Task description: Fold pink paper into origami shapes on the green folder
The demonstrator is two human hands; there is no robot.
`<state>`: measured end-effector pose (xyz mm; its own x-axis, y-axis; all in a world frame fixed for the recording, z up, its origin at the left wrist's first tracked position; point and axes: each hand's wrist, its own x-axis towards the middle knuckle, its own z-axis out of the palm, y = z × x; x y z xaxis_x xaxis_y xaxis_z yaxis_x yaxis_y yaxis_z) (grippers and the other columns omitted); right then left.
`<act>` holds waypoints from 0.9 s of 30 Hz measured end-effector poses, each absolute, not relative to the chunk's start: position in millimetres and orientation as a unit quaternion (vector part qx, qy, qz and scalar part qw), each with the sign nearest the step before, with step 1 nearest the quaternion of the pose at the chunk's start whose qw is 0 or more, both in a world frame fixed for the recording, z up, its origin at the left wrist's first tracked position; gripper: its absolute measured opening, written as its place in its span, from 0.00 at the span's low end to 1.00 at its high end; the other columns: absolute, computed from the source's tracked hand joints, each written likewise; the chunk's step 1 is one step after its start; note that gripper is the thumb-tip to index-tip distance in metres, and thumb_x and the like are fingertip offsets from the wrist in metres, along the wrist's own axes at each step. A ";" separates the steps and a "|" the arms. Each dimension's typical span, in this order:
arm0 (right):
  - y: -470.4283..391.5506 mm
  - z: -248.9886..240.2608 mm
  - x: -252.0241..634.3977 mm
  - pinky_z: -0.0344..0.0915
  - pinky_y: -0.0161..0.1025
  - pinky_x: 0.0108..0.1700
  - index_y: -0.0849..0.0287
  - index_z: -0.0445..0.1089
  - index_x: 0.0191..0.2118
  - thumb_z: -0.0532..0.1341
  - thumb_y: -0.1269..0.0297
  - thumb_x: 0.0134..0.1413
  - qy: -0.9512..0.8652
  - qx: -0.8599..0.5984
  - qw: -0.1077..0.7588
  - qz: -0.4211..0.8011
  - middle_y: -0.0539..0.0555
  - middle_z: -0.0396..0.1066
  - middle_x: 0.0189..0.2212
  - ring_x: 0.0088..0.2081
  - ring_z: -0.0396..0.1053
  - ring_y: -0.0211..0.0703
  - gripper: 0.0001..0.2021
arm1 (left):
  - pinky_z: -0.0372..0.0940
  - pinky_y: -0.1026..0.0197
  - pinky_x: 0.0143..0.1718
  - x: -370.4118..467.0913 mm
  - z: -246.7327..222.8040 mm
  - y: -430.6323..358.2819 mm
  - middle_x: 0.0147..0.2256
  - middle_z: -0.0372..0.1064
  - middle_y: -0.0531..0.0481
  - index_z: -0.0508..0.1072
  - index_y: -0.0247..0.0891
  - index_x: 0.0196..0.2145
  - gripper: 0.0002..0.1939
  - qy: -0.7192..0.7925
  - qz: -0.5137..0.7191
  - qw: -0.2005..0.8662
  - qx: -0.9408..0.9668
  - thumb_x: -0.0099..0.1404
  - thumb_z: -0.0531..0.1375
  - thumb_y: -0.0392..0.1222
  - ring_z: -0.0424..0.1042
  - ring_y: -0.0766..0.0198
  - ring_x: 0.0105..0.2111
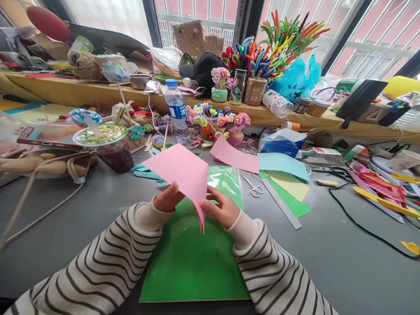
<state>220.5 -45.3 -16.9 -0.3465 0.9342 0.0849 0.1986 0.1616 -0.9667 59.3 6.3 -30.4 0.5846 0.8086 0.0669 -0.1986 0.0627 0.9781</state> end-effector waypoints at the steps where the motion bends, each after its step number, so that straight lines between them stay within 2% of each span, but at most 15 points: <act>1: -45.3 -17.3 219.4 0.60 0.43 0.45 0.55 0.56 0.50 0.51 0.47 0.45 -0.661 -0.424 0.379 0.489 0.54 0.63 0.44 0.41 0.63 0.46 0.27 | 0.52 0.53 0.49 60.2 -30.9 6.4 0.45 0.61 0.45 0.61 0.38 0.45 0.32 0.243 0.374 0.681 0.580 0.49 0.49 0.63 0.58 0.54 0.48; 4: -45.0 -18.9 217.7 0.62 0.42 0.43 0.58 0.58 0.49 0.51 0.48 0.45 -0.660 -0.425 0.379 0.491 0.56 0.64 0.42 0.40 0.64 0.45 0.26 | 0.50 0.53 0.50 63.6 -30.3 7.2 0.45 0.61 0.45 0.64 0.38 0.43 0.30 0.186 0.396 0.673 0.597 0.48 0.51 0.62 0.55 0.54 0.49; 8: -44.5 -21.5 218.1 0.64 0.41 0.41 0.58 0.59 0.47 0.53 0.51 0.45 -0.644 -0.451 0.384 0.484 0.56 0.64 0.43 0.39 0.64 0.44 0.24 | 0.52 0.54 0.49 65.2 -28.0 7.7 0.47 0.59 0.46 0.61 0.39 0.46 0.32 0.192 0.387 0.667 0.607 0.48 0.49 0.63 0.55 0.54 0.50; 11: -45.5 -22.0 219.0 0.66 0.41 0.38 0.56 0.54 0.50 0.56 0.53 0.42 -0.615 -0.480 0.434 0.452 0.58 0.57 0.48 0.42 0.63 0.45 0.27 | 0.54 0.56 0.48 64.0 -26.2 6.5 0.49 0.56 0.47 0.58 0.41 0.48 0.32 0.202 0.377 0.667 0.610 0.48 0.51 0.62 0.55 0.53 0.50; 15: -50.2 -16.4 219.2 0.66 0.41 0.39 0.53 0.50 0.53 0.59 0.56 0.40 -0.626 -0.467 0.468 0.415 0.57 0.51 0.53 0.49 0.56 0.48 0.31 | 0.53 0.56 0.48 66.7 -20.7 2.8 0.50 0.54 0.42 0.55 0.35 0.48 0.35 0.251 0.371 0.641 0.624 0.47 0.53 0.61 0.53 0.51 0.51; 19: -56.0 -6.9 217.5 0.65 0.41 0.42 0.53 0.52 0.52 0.58 0.60 0.43 -0.659 -0.454 0.439 0.409 0.55 0.51 0.53 0.50 0.55 0.47 0.28 | 0.56 0.52 0.44 74.9 -15.5 -1.5 0.45 0.59 0.38 0.57 0.32 0.44 0.36 0.266 0.348 0.625 0.646 0.44 0.54 0.63 0.58 0.49 0.46; 24: -56.7 -7.9 216.2 0.66 0.42 0.42 0.54 0.56 0.50 0.58 0.60 0.43 -0.637 -0.463 0.457 0.414 0.54 0.55 0.51 0.49 0.57 0.47 0.25 | 0.59 0.51 0.39 78.6 -14.5 -4.3 0.33 0.63 0.44 0.60 0.32 0.39 0.32 0.278 0.355 0.613 0.648 0.45 0.54 0.62 0.64 0.54 0.37; 27: -54.9 -12.2 216.8 0.67 0.42 0.40 0.55 0.58 0.49 0.59 0.59 0.42 -0.608 -0.464 0.479 0.430 0.54 0.58 0.49 0.48 0.59 0.48 0.25 | 0.59 0.53 0.40 77.5 -13.2 -4.9 0.33 0.64 0.46 0.60 0.33 0.39 0.28 0.269 0.357 0.628 0.638 0.48 0.55 0.58 0.64 0.56 0.38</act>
